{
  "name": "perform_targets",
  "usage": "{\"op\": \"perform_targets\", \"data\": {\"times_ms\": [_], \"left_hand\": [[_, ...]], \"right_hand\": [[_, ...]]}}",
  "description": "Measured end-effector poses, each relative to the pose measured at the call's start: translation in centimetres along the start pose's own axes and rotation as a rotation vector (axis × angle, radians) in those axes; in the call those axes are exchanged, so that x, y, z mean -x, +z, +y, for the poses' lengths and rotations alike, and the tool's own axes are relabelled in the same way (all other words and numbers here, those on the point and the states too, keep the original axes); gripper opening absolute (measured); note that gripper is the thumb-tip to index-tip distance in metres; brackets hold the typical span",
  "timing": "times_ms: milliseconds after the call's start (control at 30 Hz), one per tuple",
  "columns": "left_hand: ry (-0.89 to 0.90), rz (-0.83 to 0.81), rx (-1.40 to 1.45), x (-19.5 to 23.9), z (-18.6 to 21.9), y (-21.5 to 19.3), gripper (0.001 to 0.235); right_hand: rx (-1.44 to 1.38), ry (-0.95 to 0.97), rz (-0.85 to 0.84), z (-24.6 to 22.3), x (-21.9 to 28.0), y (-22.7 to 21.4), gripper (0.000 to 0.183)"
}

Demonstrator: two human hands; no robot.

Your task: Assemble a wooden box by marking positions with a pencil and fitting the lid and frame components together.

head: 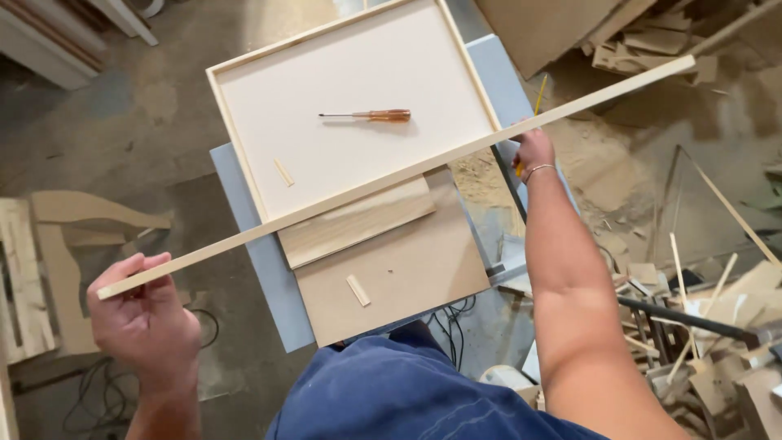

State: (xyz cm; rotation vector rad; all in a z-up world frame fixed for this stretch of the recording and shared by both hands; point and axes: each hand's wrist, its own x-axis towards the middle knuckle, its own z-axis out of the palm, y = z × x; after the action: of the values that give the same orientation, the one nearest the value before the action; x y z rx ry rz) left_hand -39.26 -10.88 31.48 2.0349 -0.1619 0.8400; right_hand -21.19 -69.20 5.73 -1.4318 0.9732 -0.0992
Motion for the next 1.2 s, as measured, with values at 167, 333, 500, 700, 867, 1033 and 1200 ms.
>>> {"op": "perform_targets", "data": {"times_ms": [167, 333, 500, 700, 867, 1033, 1200], "left_hand": [[-0.041, 0.030, -0.031, -0.3, 0.8, -0.1, 0.018], [-0.041, 0.115, -0.090, -0.5, -1.5, -1.9, 0.015], [0.042, 0.065, -0.180, -1.1, -2.6, -4.4, 0.022], [-0.031, 0.057, -0.143, 0.0, -4.4, -7.8, 0.024], [-0.193, -0.037, -0.154, 2.5, -1.5, -9.8, 0.019], [-0.336, -0.102, -0.244, 4.1, 2.1, -10.6, 0.039], [-0.535, -0.281, -0.338, 4.2, 4.3, -11.4, 0.030]], "right_hand": [[0.105, 0.076, -0.244, -0.9, -0.7, 0.6, 0.030], [0.241, 0.076, -0.359, -2.0, 1.3, 2.6, 0.040], [0.497, 0.008, -0.298, -4.2, 5.3, 5.5, 0.034], [0.610, -0.118, -0.395, -3.0, 5.3, 8.0, 0.039], [0.679, -0.043, -0.390, -4.3, 7.4, 8.0, 0.035], [0.644, -0.057, -0.434, -2.5, 6.0, 6.6, 0.039], [0.652, -0.108, -0.332, 0.4, 5.7, 3.4, 0.036]]}}
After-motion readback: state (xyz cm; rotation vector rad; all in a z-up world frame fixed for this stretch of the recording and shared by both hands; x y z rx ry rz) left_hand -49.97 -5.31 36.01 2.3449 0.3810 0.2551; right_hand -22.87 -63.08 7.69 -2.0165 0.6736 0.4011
